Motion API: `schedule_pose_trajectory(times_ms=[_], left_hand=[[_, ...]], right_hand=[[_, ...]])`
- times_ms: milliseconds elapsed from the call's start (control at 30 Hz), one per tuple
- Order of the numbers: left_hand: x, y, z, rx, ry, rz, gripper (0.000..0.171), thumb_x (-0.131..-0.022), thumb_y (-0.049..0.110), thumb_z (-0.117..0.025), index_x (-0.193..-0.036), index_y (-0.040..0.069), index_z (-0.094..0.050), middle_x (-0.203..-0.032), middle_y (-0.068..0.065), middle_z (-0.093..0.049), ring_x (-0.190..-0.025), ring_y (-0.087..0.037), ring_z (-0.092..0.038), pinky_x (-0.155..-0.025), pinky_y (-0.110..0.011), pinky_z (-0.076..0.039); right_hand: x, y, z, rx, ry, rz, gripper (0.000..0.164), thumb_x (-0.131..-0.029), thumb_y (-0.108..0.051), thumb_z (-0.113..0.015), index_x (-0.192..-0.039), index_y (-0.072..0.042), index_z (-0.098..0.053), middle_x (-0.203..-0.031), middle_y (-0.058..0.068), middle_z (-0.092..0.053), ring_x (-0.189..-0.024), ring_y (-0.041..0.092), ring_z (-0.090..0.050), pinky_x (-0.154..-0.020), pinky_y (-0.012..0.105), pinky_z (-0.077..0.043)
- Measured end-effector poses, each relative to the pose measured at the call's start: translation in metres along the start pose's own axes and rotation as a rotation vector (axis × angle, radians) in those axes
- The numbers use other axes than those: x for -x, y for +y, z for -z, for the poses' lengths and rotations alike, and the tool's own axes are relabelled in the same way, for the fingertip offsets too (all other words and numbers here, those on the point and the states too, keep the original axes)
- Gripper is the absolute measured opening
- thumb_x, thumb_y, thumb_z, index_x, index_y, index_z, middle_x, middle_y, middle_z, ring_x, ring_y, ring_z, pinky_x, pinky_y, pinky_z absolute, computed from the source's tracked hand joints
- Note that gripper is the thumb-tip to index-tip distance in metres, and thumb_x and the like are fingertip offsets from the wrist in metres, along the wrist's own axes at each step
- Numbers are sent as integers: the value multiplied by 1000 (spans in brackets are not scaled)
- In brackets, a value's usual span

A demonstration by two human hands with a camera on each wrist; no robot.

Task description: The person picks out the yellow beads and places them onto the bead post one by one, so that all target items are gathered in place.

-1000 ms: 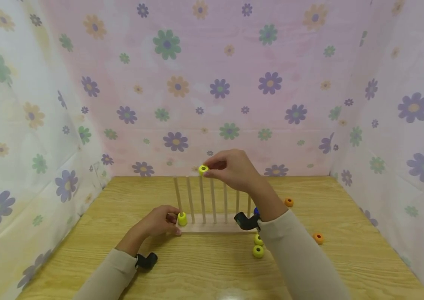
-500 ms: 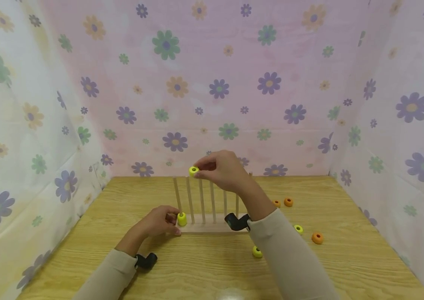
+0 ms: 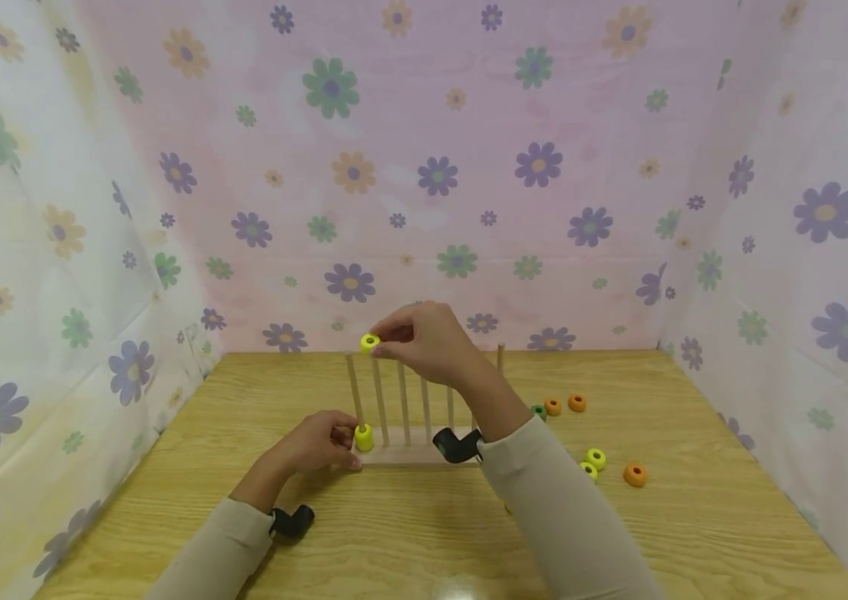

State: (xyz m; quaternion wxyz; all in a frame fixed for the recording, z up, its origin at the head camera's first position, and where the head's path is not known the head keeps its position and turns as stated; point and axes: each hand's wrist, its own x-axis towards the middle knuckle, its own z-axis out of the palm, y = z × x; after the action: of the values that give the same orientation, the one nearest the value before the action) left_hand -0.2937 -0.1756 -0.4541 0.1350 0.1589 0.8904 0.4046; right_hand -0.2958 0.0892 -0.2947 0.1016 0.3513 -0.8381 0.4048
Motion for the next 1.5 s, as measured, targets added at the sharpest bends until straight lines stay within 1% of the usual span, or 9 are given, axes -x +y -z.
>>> schedule_pose_trajectory(times_ms=[267, 433, 600, 833, 967, 1167, 1267, 1400, 1500], left_hand=[[-1, -1, 0, -8, -7, -6, 72, -79, 20, -92, -142, 4, -62, -109, -3, -68, -92, -19, -60, -76, -34, -52], [-1, -1, 0, -13, -4, 0, 72, -79, 21, -92, -142, 5, -62, -110, -3, -68, -92, -19, -59, -76, -34, -51], [-1, -1, 0, -20, 0, 0, 72, -78, 21, -93, -142, 4, -62, -110, -3, -68, -92, -19, -59, -78, -34, -51], [-1, -2, 0, -1, -7, 2, 72, -78, 21, -93, -141, 6, -63, -109, -4, -68, -92, -20, -59, -75, -34, -52], [-1, -2, 0, 18, -7, 6, 72, -78, 20, -93, -142, 6, -62, -110, -5, -68, -93, -21, -59, -74, -34, -53], [0, -2, 1, 17, -6, 3, 73, -78, 21, -93, -142, 5, -62, -110, -4, -68, -94, -20, -60, -75, -34, -53], [-1, -2, 1, 19, -8, 5, 72, -78, 20, -93, -142, 5, -62, -110, -4, -68, -93, -20, -59, -75, -34, -52], [-2, -3, 0, 14, -3, 14, 73, -78, 21, -93, -142, 6, -63, -116, -6, -69, -98, -20, -61, -78, -35, -55], [-2, -3, 0, 13, -2, 15, 74, -77, 22, -94, -142, 7, -62, -120, -8, -69, -101, -21, -62, -79, -36, -56]], right_hand=[[-4, -2, -8, 6, -1, 4, 21, -91, -23, -82, -111, -19, -80, -100, -7, -75, -85, 8, -71, -76, 29, -59], [-6, -5, -13, -2, 2, -1, 21, -91, -22, -82, -111, -17, -80, -100, -5, -75, -86, 8, -71, -75, 29, -59], [-6, -6, -19, -23, 5, -25, 21, -90, -22, -83, -111, -18, -80, -101, -5, -75, -86, 9, -71, -75, 28, -59], [-7, -7, -23, -14, 24, -25, 20, -91, -23, -82, -110, -19, -81, -100, -6, -75, -84, 8, -71, -74, 28, -59], [-8, -7, -25, -12, 22, -34, 19, -91, -24, -82, -109, -20, -81, -99, -7, -75, -83, 9, -70, -74, 28, -59], [-9, -7, -26, -10, 18, -49, 18, -92, -25, -81, -109, -21, -81, -99, -8, -75, -84, 11, -71, -74, 29, -59], [-9, -7, -26, -23, 17, -51, 17, -93, -24, -81, -110, -21, -81, -99, -7, -75, -85, 16, -73, -74, 29, -59], [-10, -7, -26, -36, 19, -55, 16, -93, -23, -80, -109, -20, -81, -98, -6, -74, -86, 23, -74, -73, 30, -59], [-10, -6, -27, -38, 20, -62, 15, -94, -23, -80, -109, -20, -81, -98, -6, -74, -86, 25, -74, -73, 31, -59]])
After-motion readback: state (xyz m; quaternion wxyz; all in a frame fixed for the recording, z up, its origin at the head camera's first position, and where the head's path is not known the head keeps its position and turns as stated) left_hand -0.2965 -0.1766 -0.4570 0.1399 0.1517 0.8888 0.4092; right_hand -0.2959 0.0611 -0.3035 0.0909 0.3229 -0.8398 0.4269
